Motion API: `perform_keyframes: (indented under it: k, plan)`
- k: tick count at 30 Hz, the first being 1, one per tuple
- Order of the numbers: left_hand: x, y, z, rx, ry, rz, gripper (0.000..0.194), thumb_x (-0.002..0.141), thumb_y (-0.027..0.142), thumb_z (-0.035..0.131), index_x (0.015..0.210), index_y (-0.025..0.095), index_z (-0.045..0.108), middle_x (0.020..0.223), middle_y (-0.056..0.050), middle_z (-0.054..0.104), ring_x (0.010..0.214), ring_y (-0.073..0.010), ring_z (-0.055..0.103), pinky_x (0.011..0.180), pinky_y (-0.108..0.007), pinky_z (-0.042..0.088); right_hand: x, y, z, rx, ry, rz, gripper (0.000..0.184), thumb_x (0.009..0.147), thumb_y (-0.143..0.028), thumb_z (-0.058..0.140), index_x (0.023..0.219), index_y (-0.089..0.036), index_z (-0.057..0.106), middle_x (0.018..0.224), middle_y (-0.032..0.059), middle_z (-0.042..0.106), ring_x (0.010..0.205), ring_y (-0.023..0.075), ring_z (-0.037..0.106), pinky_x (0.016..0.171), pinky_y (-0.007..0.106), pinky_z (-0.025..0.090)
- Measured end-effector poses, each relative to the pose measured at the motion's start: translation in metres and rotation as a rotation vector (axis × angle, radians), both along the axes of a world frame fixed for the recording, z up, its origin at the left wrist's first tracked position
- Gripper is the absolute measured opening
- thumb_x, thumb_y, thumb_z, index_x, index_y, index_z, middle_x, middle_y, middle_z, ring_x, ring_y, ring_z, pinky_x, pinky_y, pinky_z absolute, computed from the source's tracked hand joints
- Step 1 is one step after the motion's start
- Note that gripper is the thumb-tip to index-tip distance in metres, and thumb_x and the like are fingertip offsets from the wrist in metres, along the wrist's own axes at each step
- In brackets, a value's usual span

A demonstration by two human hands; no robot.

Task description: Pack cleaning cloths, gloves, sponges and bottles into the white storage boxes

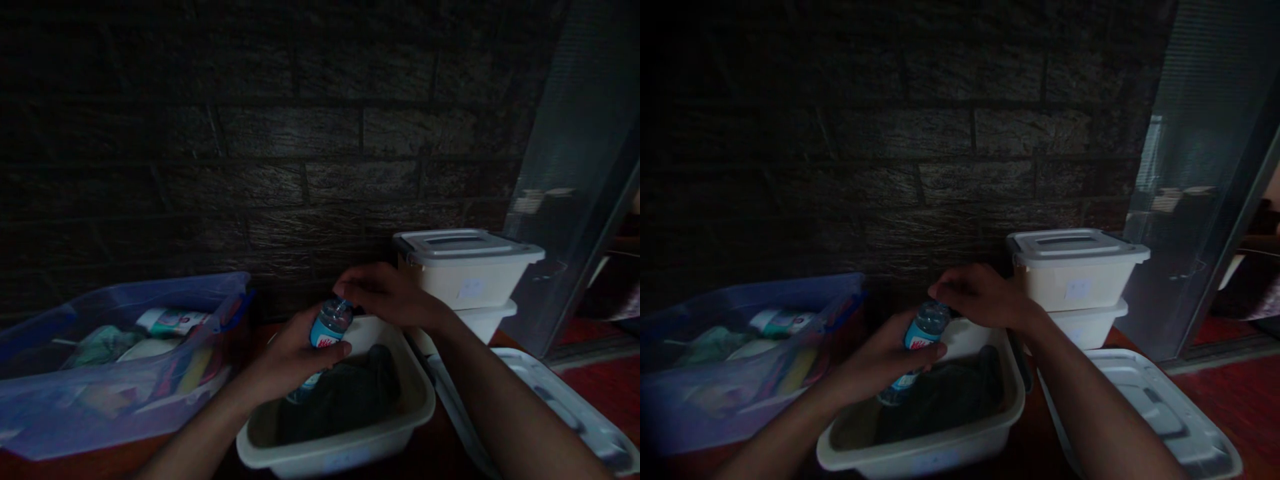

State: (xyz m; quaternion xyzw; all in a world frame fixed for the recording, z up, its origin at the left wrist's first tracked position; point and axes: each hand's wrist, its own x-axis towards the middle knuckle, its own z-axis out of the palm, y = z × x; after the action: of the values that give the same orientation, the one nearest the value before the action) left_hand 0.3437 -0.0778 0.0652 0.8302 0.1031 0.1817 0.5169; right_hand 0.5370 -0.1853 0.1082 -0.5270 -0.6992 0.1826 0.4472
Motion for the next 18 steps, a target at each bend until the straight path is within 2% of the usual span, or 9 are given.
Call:
perform_keyframes:
  k: [6,9,12,15,18]
  plan:
    - [0.0,0.0,-0.002,-0.014,-0.009,-0.029,0.041,0.087,0.039,0.074,0.122,0.02,0.061,0.086,0.0,0.068,0.073,-0.0169,0.062,0.066,-0.028,0.048,-0.004,0.003,-0.001,0.034,0.048,-0.003,0.035,0.099,-0.047,0.058,0.087,-0.015,0.069,0.07,-0.0014,0.055,0.066,0.0117,0.048,0.058,0.023,0.037]
    - [0.001,-0.003,0.001,0.044,-0.097,-0.049,0.045,0.085,0.033,0.077,0.127,0.022,0.063,0.11,-0.004,0.071,0.095,-0.0219,0.065,0.084,-0.032,0.049,-0.001,0.003,0.0,-0.042,0.239,0.092,0.042,0.102,-0.049,0.049,0.098,-0.014,0.072,0.062,-0.0027,0.052,0.054,0.0106,0.045,0.051,0.023,0.034]
    - [0.001,-0.006,0.005,0.069,-0.175,-0.087,0.046,0.086,0.027,0.076,0.129,0.023,0.063,0.129,-0.006,0.067,0.117,-0.026,0.061,0.102,-0.037,0.043,0.004,0.003,0.0,-0.083,0.361,0.201,0.04,0.101,-0.043,0.049,0.113,-0.013,0.073,0.063,-0.0016,0.055,0.053,0.0115,0.047,0.05,0.024,0.036]
    - [0.001,-0.007,0.007,0.071,-0.177,-0.1,0.045,0.086,0.028,0.075,0.129,0.023,0.063,0.129,-0.007,0.068,0.116,-0.0266,0.061,0.103,-0.039,0.043,0.007,0.001,0.0,-0.089,0.308,0.211,0.036,0.096,-0.039,0.062,0.12,-0.015,0.072,0.062,-0.0028,0.055,0.055,0.0108,0.047,0.051,0.023,0.036]
    - [0.0,-0.006,0.002,0.091,-0.155,-0.079,0.046,0.085,0.028,0.076,0.129,0.023,0.063,0.125,-0.006,0.07,0.112,-0.0261,0.062,0.099,-0.039,0.045,0.007,-0.004,0.001,-0.09,0.228,0.204,0.038,0.094,-0.044,0.067,0.119,-0.016,0.073,0.064,-0.0031,0.054,0.055,0.0094,0.044,0.051,0.022,0.034]
